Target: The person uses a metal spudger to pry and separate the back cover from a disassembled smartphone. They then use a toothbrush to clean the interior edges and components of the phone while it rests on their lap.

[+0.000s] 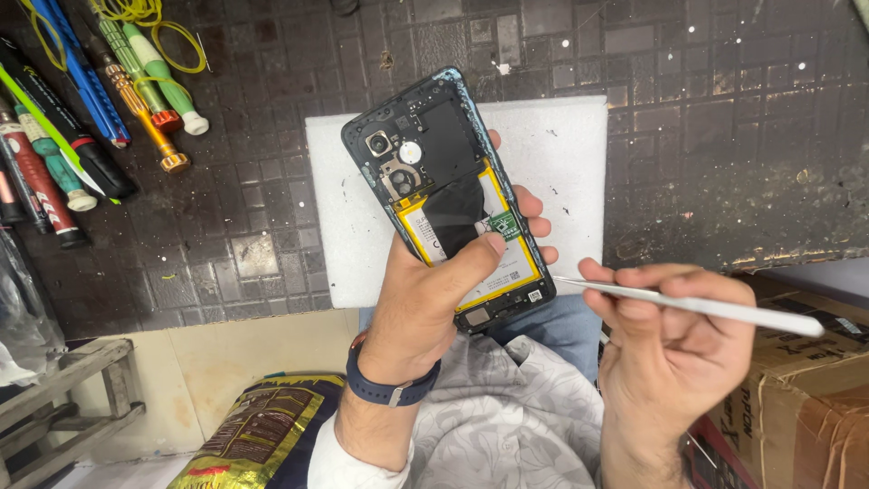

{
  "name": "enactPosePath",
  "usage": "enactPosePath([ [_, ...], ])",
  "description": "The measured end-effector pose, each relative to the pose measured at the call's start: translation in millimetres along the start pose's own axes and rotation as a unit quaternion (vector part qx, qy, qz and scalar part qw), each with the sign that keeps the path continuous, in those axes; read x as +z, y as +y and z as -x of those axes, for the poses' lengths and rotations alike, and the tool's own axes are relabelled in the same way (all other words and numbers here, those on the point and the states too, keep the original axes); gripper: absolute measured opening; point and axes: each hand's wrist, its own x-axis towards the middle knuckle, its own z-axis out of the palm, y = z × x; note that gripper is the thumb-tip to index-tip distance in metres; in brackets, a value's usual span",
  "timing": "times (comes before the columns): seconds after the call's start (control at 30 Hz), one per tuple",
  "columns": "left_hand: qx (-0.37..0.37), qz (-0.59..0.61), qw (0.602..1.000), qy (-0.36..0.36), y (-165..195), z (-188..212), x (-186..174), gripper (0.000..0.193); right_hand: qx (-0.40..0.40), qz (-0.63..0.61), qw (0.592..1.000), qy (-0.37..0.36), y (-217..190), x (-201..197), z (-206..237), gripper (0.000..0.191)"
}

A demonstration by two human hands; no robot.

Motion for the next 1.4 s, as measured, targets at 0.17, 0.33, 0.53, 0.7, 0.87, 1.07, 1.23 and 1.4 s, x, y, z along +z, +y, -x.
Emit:
enactPosePath([
  [0.17, 0.017, 0.008, 1.0, 0.0, -3.0, 0.6, -0.7, 0.069, -0.028, -0.034, 0.999, -0.007, 13.4, 4.9, -1.7, 0.028],
  [0.33, 0.022, 0.026, 0.999, 0.002, -5.2, 1.4, -1.4, 0.068, -0.081, -0.017, 0.997, -0.005, 25.7, 13.6, 2.5, 0.031],
  [0.53, 0.035, 0.022, 0.999, 0.015, -8.9, 1.5, -0.1, 0.07, -0.127, 0.035, 0.991, -0.005, 32.1, 17.1, 3.7, 0.036],
  [0.7, 0.035, 0.014, 0.999, 0.025, -9.6, 1.1, 0.4, 0.07, -0.145, 0.079, 0.986, -0.006, 33.7, 14.3, 4.2, 0.036],
  [0.87, 0.035, 0.021, 0.999, 0.024, -9.5, 1.2, 0.0, 0.071, -0.169, 0.09, 0.982, -0.007, 38.6, 14.9, 5.5, 0.036],
  [1.07, 0.045, 0.035, 0.998, 0.021, -10.7, 1.7, -0.2, 0.073, -0.182, 0.088, 0.979, 0.025, 46.4, 20.0, 7.5, 0.038],
  [1.23, 0.048, 0.044, 0.998, 0.021, -10.6, 2.2, -0.4, 0.074, -0.178, 0.058, 0.982, 0.001, 49.0, 22.4, 7.1, 0.037],
  [1.4, 0.045, 0.045, 0.998, 0.028, -9.7, 2.1, -0.4, 0.073, -0.171, 0.027, 0.985, 0.009, 54.4, 25.7, 7.9, 0.037],
])
